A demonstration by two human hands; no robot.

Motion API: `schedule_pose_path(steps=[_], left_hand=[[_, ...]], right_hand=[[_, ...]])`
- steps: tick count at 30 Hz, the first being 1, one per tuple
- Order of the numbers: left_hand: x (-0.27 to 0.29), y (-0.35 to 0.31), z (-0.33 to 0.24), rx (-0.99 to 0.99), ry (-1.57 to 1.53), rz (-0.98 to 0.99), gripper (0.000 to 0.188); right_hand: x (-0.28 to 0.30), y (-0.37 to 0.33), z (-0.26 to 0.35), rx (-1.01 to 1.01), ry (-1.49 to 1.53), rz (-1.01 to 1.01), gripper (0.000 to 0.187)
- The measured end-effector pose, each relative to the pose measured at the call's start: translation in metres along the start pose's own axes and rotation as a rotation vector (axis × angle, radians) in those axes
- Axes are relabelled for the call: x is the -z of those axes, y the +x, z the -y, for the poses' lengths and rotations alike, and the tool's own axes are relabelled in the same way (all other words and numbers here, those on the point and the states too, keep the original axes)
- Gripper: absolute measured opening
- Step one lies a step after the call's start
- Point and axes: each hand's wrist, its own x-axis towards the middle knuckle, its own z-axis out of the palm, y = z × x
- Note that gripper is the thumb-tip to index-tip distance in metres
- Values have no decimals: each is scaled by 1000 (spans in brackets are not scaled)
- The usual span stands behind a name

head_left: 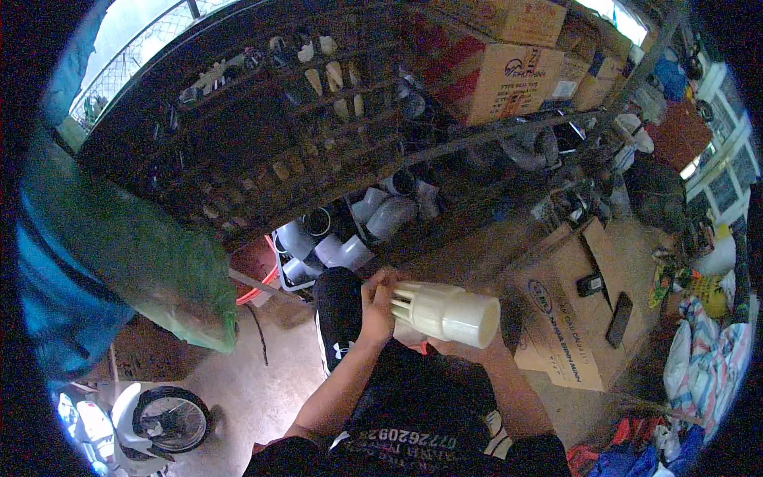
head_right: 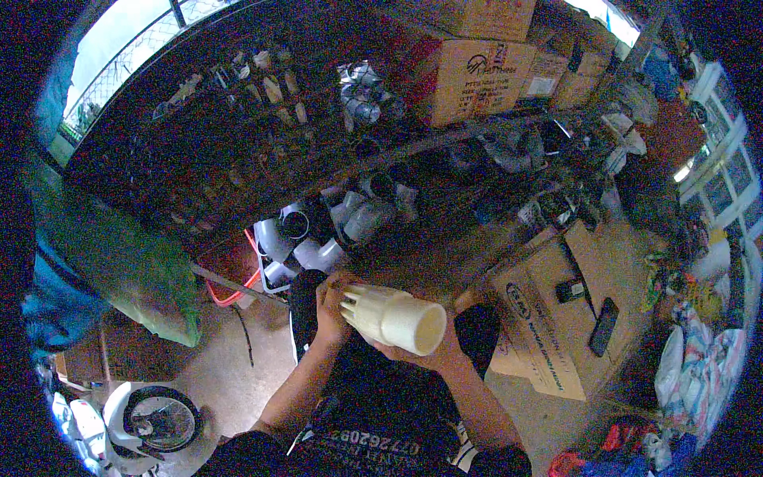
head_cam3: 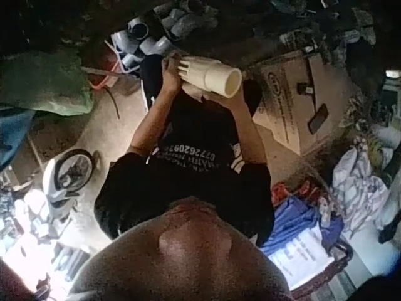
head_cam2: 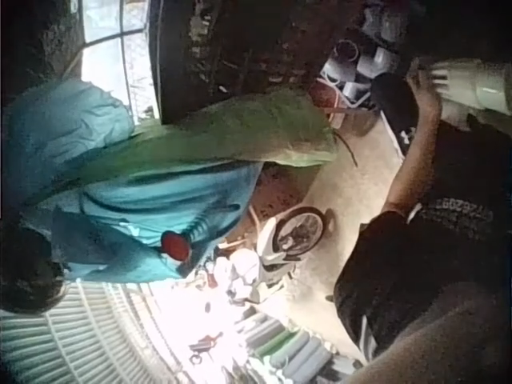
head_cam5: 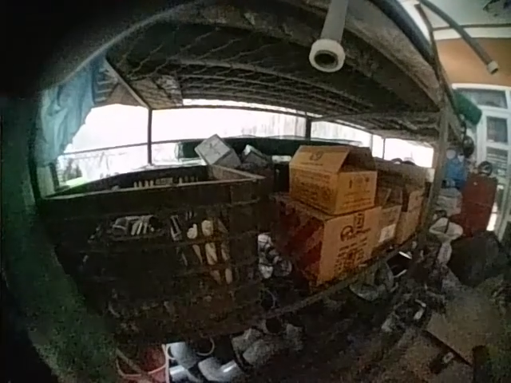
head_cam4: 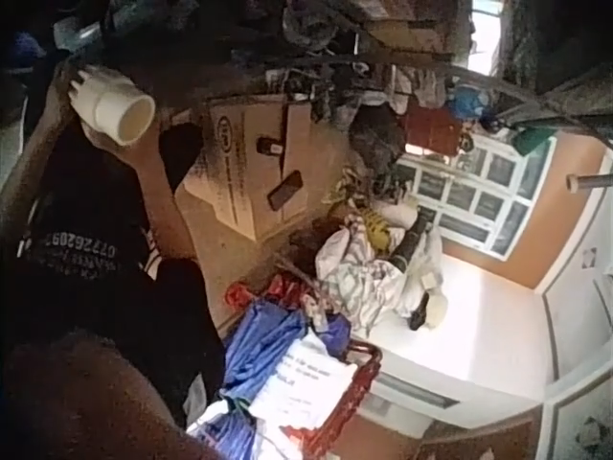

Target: Disassembling and inspecting a white plastic water or sediment filter housing.

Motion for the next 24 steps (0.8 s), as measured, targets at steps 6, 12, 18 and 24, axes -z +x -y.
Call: schedule_pose_path(steps=[6,12,18,24], left_hand=[[-6,-3,-40,-123,121,-14,31],[2,-8,-37,-315,168,-73,34],[1,-2,-47,-425,264,-68,33],[-5,4,-59,-447,377,-13,33]], right_hand=[[-2,-7,-15,-189,173,143,90],[-20,-7,-10,132,202,-40,89],[-33,-5,-29,256,47,-210,91],[-43,-3,-15,111,480,-330,89]])
